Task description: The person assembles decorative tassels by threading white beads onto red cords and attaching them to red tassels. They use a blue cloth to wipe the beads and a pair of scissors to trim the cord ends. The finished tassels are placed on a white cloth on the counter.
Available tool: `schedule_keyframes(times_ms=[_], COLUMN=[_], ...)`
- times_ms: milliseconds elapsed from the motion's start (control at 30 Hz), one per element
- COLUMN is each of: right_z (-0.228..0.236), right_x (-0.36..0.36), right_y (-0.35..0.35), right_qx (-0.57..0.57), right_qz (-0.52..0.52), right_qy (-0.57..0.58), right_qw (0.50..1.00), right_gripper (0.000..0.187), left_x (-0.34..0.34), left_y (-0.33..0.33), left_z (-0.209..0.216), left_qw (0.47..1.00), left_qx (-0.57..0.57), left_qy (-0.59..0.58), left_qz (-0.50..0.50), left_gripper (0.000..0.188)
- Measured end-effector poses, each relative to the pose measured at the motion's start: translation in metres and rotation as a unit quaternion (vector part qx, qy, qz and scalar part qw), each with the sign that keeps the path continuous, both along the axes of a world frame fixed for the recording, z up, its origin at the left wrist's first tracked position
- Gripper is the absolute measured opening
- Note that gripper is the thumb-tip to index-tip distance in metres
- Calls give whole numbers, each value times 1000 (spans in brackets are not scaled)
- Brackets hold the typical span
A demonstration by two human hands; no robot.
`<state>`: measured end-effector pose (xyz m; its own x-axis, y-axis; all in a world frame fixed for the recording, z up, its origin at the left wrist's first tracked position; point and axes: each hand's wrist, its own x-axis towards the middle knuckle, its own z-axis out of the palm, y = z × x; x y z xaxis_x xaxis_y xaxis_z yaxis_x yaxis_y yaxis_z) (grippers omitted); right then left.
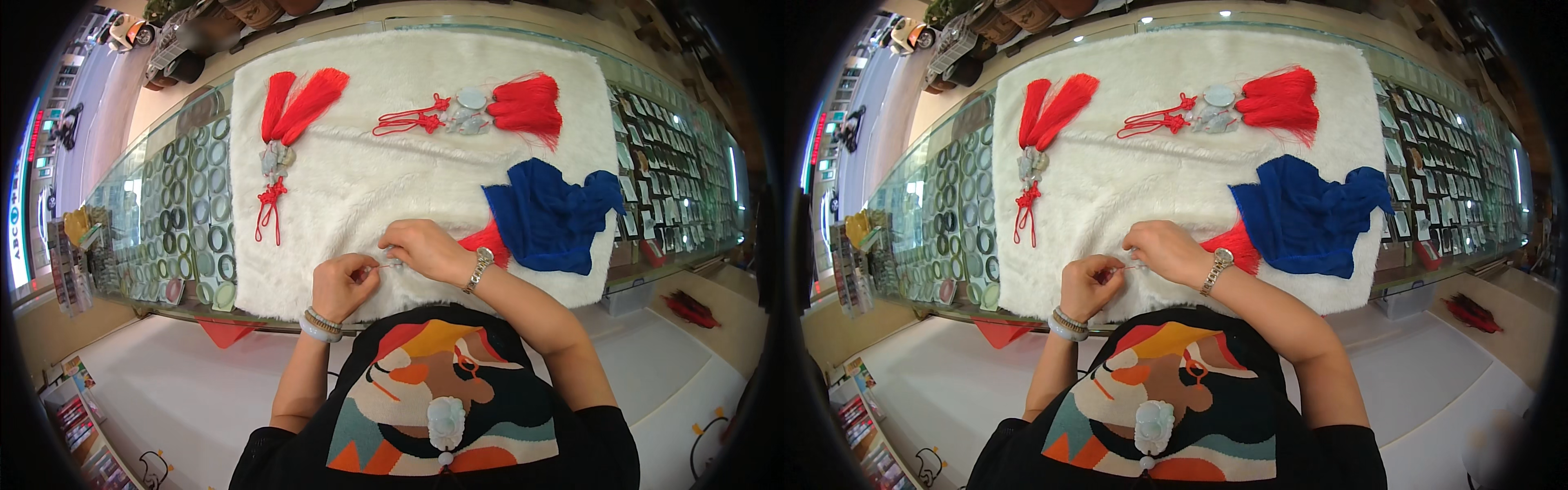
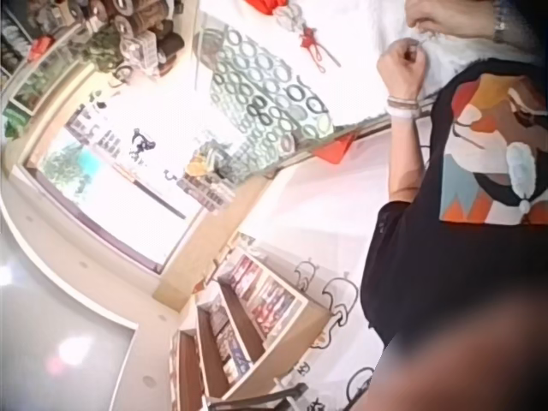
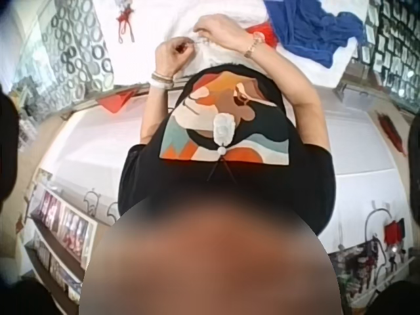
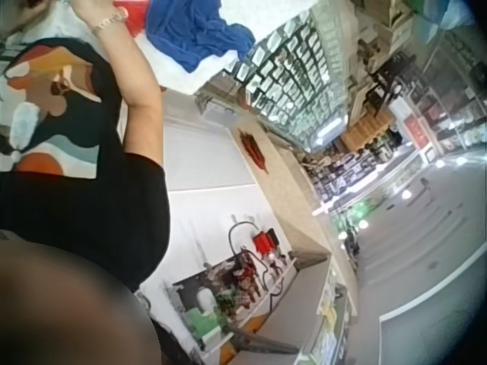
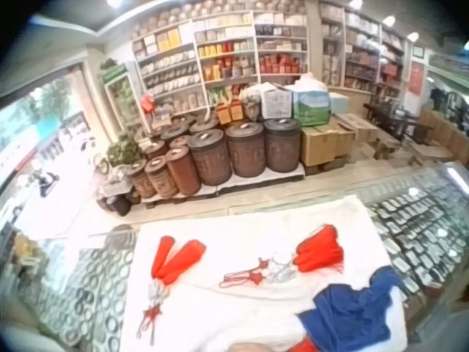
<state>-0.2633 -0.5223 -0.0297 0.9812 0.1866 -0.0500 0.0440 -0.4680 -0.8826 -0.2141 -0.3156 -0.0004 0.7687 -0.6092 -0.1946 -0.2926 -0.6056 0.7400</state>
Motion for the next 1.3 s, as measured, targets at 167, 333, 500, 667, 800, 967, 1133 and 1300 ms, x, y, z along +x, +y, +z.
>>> schedule_keyframes(times_ms=[167,333,500,667,800,967,1133,1300], right_z=[-2,-3,-3,-3,-2,-2,-3,-3], right_x=[3,4,3,2,2,2,1,3], right_y=[3,3,4,2,2,3,3,3], right_qx=[-3,-22,-25,-14,-16,-11,-13,-9], right_qz=[20,30,34,35,31,26,28,24], right_qy=[-28,-32,-35,-34,-29,-29,-34,-33], right_qw=[999,999,998,999,999,999,999,999], right_gripper=[13,13,11,14,14,14,13,11], left_x=[0,1,1,2,2,2,2,3], left_y=[1,1,2,1,2,2,2,3], left_z=[-2,-2,-2,-1,-1,-2,-2,-2], left_qw=[1000,1000,1000,1000,1000,1000,1000,1000], left_qx=[5,4,0,2,-6,5,-6,-9], left_qy=[-4,-2,9,15,6,7,8,9], left_qz=[0,0,5,5,0,0,0,-5], left_gripper=[11,11,11,11,11,11,11,10])
